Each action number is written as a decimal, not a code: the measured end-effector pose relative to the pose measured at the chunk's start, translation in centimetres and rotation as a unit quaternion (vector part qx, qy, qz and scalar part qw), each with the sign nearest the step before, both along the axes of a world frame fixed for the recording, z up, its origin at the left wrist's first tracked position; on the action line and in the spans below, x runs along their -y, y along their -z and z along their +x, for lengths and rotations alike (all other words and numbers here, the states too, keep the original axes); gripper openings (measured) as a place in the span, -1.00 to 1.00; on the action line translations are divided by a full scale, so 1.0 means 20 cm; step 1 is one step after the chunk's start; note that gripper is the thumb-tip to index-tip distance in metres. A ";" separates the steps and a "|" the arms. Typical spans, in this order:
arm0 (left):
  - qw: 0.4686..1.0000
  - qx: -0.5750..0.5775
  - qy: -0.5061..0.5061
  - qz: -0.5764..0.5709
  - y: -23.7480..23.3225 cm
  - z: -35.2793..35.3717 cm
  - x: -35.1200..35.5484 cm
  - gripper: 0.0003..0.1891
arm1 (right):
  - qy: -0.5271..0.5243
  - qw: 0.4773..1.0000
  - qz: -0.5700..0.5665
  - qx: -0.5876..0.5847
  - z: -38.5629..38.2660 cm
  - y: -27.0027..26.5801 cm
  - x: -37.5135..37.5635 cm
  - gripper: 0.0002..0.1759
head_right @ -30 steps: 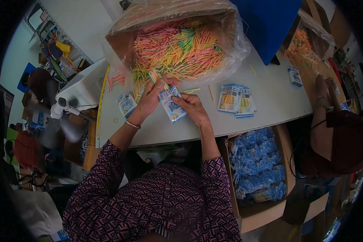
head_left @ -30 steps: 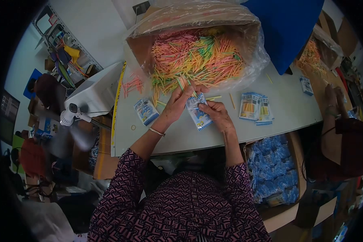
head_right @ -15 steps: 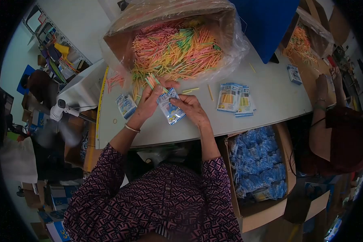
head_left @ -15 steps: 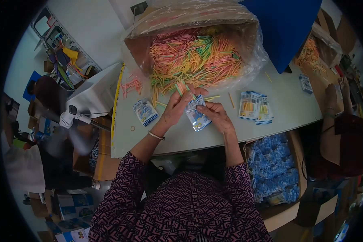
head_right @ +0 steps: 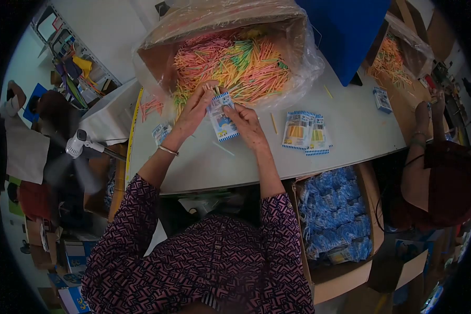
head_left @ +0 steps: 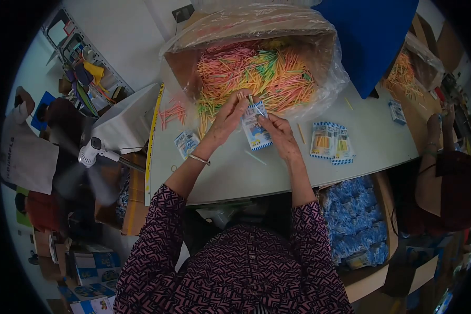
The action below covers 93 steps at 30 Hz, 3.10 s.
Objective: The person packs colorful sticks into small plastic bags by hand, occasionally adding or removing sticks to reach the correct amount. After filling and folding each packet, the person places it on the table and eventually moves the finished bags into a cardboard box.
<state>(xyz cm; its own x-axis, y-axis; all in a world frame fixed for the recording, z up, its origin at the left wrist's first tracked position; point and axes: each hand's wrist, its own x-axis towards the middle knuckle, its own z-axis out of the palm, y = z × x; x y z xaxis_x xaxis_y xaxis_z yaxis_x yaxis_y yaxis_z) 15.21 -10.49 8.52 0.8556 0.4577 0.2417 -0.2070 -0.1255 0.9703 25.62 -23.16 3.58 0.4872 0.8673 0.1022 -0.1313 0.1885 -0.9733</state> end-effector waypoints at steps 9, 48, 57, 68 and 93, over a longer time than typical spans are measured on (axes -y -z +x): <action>0.987 0.077 -0.038 0.137 0.02 0.02 -0.08 -0.76 | 0.052 0.999 -0.005 -0.013 -0.01 -0.02 -0.04 -0.68; 0.994 -0.057 0.088 0.040 0.02 -0.02 0.06 -0.67 | 0.004 0.998 -0.024 -0.050 -0.02 -0.01 0.20 -0.72; 0.987 -0.057 0.110 0.104 0.06 0.01 0.10 -0.67 | 0.032 0.999 -0.015 -0.014 0.02 0.01 0.28 -0.74; 0.783 0.029 0.144 0.605 0.13 0.36 0.26 -0.83 | 0.250 0.965 0.071 -0.037 0.29 -0.11 0.75 -0.74; 0.992 0.066 0.089 0.054 -0.16 0.14 0.23 -0.76 | 0.050 0.994 -0.070 0.061 0.06 -0.03 0.54 -0.73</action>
